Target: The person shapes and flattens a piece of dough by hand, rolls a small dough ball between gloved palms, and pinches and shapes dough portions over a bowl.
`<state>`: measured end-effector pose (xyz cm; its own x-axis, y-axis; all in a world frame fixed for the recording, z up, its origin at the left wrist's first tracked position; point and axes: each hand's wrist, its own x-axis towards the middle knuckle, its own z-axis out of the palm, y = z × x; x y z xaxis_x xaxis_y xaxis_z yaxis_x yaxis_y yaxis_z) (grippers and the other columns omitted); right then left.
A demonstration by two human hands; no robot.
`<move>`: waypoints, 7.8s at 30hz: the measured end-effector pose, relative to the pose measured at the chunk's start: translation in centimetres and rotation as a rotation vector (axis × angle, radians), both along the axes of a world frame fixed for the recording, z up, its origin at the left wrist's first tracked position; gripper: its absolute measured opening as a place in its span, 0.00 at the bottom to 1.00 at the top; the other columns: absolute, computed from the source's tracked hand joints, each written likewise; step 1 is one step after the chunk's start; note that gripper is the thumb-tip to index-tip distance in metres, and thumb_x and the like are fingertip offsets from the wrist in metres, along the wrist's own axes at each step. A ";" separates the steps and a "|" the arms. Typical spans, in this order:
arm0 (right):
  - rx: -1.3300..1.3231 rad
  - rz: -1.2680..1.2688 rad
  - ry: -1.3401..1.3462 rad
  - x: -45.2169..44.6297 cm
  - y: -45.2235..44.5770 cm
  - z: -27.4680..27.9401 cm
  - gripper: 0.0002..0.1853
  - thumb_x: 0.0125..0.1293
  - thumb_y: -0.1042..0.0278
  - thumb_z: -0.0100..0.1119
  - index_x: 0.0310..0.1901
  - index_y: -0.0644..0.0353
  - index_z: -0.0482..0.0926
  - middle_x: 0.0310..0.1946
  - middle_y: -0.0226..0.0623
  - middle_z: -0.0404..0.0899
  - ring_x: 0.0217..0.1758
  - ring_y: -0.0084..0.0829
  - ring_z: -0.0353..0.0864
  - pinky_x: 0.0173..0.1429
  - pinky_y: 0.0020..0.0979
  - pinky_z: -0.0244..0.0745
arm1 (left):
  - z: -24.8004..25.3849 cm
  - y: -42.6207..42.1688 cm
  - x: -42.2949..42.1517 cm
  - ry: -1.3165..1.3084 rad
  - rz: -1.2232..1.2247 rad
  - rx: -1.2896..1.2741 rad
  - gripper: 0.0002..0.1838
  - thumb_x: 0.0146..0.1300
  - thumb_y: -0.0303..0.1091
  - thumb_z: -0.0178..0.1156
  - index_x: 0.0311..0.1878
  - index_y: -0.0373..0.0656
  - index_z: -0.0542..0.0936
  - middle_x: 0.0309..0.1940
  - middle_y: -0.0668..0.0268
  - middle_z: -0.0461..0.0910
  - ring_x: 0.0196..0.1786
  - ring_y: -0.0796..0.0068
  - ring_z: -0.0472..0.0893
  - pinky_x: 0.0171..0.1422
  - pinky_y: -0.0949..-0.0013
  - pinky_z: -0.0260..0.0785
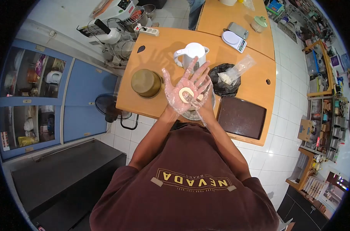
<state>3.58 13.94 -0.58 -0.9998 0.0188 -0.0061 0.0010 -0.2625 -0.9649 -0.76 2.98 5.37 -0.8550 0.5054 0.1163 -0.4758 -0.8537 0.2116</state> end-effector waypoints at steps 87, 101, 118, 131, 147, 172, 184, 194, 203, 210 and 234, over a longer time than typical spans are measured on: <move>-0.037 0.032 -0.081 0.6 0.5 -1.0 0.52 0.65 0.65 0.76 0.81 0.64 0.48 0.77 0.50 0.62 0.78 0.40 0.68 0.77 0.41 0.70 | -1.7 0.2 0.9 -0.051 -0.003 0.026 0.58 0.65 0.87 0.34 0.87 0.53 0.48 0.86 0.52 0.47 0.86 0.48 0.50 0.88 0.42 0.47; 0.088 0.014 -0.070 0.4 1.8 -2.2 0.53 0.63 0.59 0.79 0.80 0.66 0.51 0.73 0.53 0.67 0.75 0.43 0.71 0.76 0.43 0.68 | -2.5 -0.3 0.0 -0.099 0.029 0.022 0.58 0.65 0.86 0.37 0.87 0.55 0.47 0.86 0.51 0.46 0.88 0.50 0.45 0.90 0.41 0.37; 0.143 -0.039 -0.117 0.1 0.1 -2.0 0.66 0.57 0.54 0.84 0.82 0.70 0.40 0.80 0.58 0.51 0.79 0.49 0.63 0.77 0.45 0.68 | -3.2 -1.0 -0.3 -0.072 0.004 0.069 0.60 0.63 0.86 0.44 0.88 0.57 0.46 0.88 0.52 0.41 0.89 0.59 0.43 0.86 0.48 0.55; 0.303 -0.064 -0.036 -0.9 0.8 -0.4 0.66 0.56 0.56 0.83 0.81 0.73 0.41 0.73 0.60 0.61 0.73 0.51 0.69 0.76 0.46 0.67 | -1.9 -0.4 -0.5 -0.087 0.014 0.042 0.58 0.64 0.87 0.39 0.88 0.57 0.46 0.88 0.57 0.41 0.88 0.62 0.45 0.85 0.51 0.55; 0.509 -0.174 0.046 -0.7 0.5 -1.2 0.62 0.55 0.55 0.84 0.82 0.65 0.49 0.76 0.57 0.55 0.76 0.50 0.66 0.76 0.48 0.68 | -2.5 -0.1 -0.4 -0.099 0.023 0.139 0.57 0.65 0.86 0.38 0.88 0.59 0.45 0.88 0.56 0.42 0.89 0.61 0.43 0.85 0.47 0.55; 0.098 -0.055 -0.008 -0.1 1.3 2.8 0.13 0.69 0.74 0.71 0.53 0.67 0.84 0.43 0.35 0.88 0.44 0.23 0.86 0.51 0.28 0.80 | -5.8 -1.8 -0.3 0.074 0.163 -0.682 0.32 0.81 0.54 0.50 0.75 0.38 0.69 0.71 0.59 0.72 0.72 0.65 0.72 0.71 0.65 0.70; 0.053 -0.093 -0.128 0.0 2.5 2.2 0.15 0.66 0.75 0.74 0.52 0.68 0.84 0.45 0.36 0.89 0.46 0.22 0.86 0.53 0.27 0.81 | -4.5 -4.2 2.1 0.301 0.230 -1.133 0.16 0.70 0.24 0.65 0.58 0.30 0.80 0.53 0.62 0.83 0.59 0.74 0.80 0.66 0.67 0.73; 0.053 -0.132 -0.072 0.0 2.3 0.1 0.17 0.66 0.77 0.73 0.55 0.70 0.82 0.45 0.37 0.88 0.47 0.24 0.86 0.54 0.28 0.81 | -5.2 -3.8 2.1 0.345 0.246 -1.205 0.16 0.70 0.25 0.66 0.58 0.30 0.81 0.55 0.61 0.83 0.58 0.74 0.81 0.66 0.67 0.73; 0.157 -0.025 -0.115 0.2 3.1 0.1 0.22 0.66 0.77 0.74 0.60 0.65 0.80 0.45 0.33 0.86 0.47 0.21 0.84 0.55 0.26 0.80 | -8.5 -5.6 1.6 0.478 0.232 -1.280 0.15 0.72 0.26 0.65 0.59 0.32 0.82 0.54 0.61 0.84 0.58 0.74 0.82 0.67 0.68 0.73; 0.063 -0.063 -0.082 0.3 2.4 0.1 0.21 0.67 0.78 0.73 0.61 0.65 0.80 0.46 0.32 0.86 0.49 0.19 0.83 0.56 0.24 0.78 | -6.0 -4.5 1.8 0.367 0.215 -1.163 0.17 0.72 0.27 0.66 0.61 0.31 0.80 0.54 0.63 0.84 0.58 0.76 0.81 0.66 0.68 0.73; 0.006 -0.115 0.013 -0.3 2.1 -0.1 0.20 0.69 0.79 0.70 0.61 0.65 0.80 0.46 0.31 0.87 0.48 0.19 0.84 0.55 0.23 0.79 | -5.8 -4.4 1.4 0.356 0.206 -1.139 0.18 0.71 0.24 0.65 0.62 0.31 0.80 0.55 0.62 0.84 0.59 0.73 0.82 0.66 0.68 0.74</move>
<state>3.29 15.99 -0.64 -0.9910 0.1338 0.0074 -0.0415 -0.2543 -0.9662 0.59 -1.44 -0.39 -0.9422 0.3294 -0.0618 -0.1153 -0.1455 0.9826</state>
